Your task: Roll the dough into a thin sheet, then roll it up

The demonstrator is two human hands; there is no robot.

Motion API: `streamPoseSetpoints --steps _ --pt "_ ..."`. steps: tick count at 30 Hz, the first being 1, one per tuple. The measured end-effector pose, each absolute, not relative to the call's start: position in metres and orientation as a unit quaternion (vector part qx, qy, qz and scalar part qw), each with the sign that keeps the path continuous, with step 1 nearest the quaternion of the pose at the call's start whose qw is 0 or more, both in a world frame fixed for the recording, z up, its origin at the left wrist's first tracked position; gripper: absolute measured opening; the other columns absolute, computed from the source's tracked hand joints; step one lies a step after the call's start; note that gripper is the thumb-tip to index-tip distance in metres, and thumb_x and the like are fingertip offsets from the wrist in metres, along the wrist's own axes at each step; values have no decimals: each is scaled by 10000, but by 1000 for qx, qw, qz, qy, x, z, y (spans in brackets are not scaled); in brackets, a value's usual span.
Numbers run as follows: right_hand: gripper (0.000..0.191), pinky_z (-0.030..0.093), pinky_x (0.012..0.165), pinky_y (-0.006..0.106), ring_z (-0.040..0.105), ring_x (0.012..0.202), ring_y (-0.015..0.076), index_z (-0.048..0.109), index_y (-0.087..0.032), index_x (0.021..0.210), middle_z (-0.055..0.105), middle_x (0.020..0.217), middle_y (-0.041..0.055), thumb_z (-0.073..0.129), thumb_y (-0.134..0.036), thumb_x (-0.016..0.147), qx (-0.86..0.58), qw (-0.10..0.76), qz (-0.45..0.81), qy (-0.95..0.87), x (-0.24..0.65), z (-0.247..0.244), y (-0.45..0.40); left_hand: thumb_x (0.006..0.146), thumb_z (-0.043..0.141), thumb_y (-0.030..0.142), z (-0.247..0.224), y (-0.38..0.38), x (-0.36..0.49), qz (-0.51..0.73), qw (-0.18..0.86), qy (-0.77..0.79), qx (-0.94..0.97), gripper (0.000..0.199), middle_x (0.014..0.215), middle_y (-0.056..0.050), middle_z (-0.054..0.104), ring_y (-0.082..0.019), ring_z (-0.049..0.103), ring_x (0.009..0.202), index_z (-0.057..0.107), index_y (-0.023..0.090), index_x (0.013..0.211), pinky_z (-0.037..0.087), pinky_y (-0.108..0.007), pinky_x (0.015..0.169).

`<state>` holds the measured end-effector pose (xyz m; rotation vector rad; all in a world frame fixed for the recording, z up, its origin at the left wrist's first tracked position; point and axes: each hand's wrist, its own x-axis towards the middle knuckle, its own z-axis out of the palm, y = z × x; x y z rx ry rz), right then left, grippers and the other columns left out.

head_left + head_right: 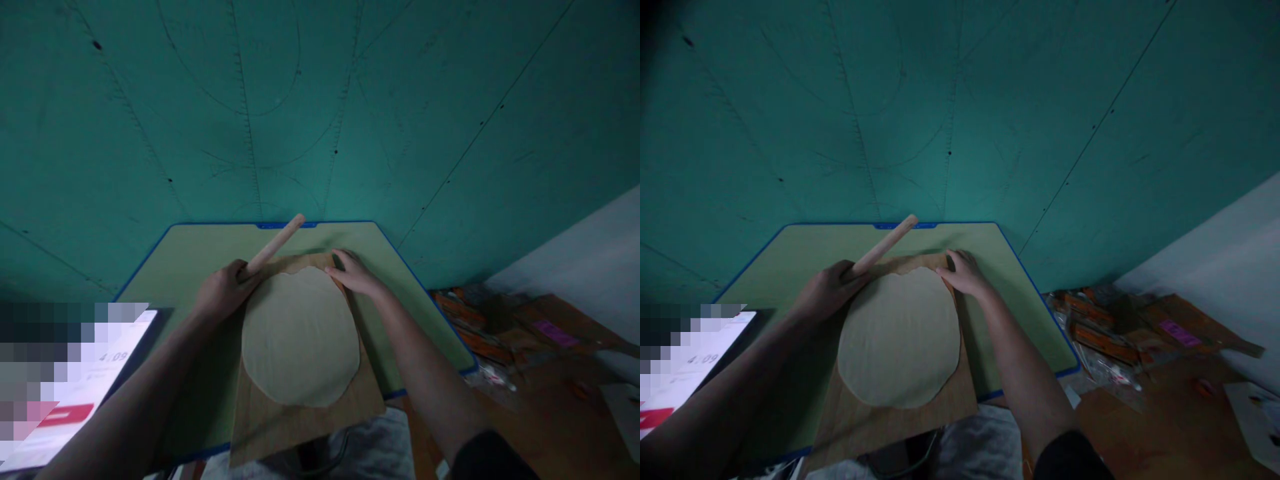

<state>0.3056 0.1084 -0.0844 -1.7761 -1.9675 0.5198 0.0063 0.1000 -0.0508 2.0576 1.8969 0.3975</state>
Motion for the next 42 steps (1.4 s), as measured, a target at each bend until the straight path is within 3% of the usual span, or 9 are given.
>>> streamPoseSetpoints --steps 8,12,16,21,25,29,35,42 --pt "605 361 1186 483 459 1430 317 529 -194 1443 539 1500 157 622 -489 922 -693 220 143 -671 293 -84 111 871 477 578 -55 103 6 132 147 658 727 425 921 -120 733 -271 686 793 627 204 1004 391 -298 594" --pt "659 345 1203 462 406 1472 304 478 -193 1490 462 1571 152 640 -465 911 -668 201 193 -691 303 -83 112 872 489 579 -54 103 6 128 145 658 728 435 937 -122 742 -283 697 821 636 203 1033 401 -301 601" --pt "663 360 1192 510 401 1474 316 479 -247 1490 460 1577 128 661 -470 893 -663 198 206 -692 305 -83 112 873 497 571 -54 103 7 135 143 654 730 437 948 -115 750 -271 696 794 646 205 1061 399 -294 591" --pt "673 332 1198 530 421 1455 351 503 -197 1471 507 1533 165 650 -517 897 -707 197 157 -661 290 -81 115 874 478 577 -52 102 8 132 141 656 729 448 937 -123 745 -272 690 785 643 196 1043 404 -297 590" --pt "730 316 1214 474 374 1487 332 456 -148 1504 428 1588 184 650 -509 900 -700 183 199 -661 296 -77 113 870 472 573 -51 101 8 129 152 659 725 448 925 -127 738 -276 687 775 640 193 1037 406 -306 595" --pt "737 327 1209 482 353 1501 321 457 -199 1502 388 1619 155 676 -521 876 -677 188 229 -674 307 -79 111 870 481 570 -51 101 8 128 152 661 724 459 955 -129 742 -286 692 797 639 195 1083 406 -309 606" --pt "712 338 1185 503 421 1449 345 516 -206 1447 526 1507 155 664 -579 858 -718 202 151 -649 293 -84 116 865 475 575 -53 102 9 127 134 662 727 452 945 -122 746 -278 689 782 639 202 1059 396 -295 583" --pt "639 285 1198 528 420 1431 334 506 -173 1447 516 1489 182 625 -475 897 -707 222 79 -667 299 -83 111 868 494 551 -53 103 8 120 127 663 728 417 930 -125 750 -285 695 781 644 203 1044 403 -296 579"
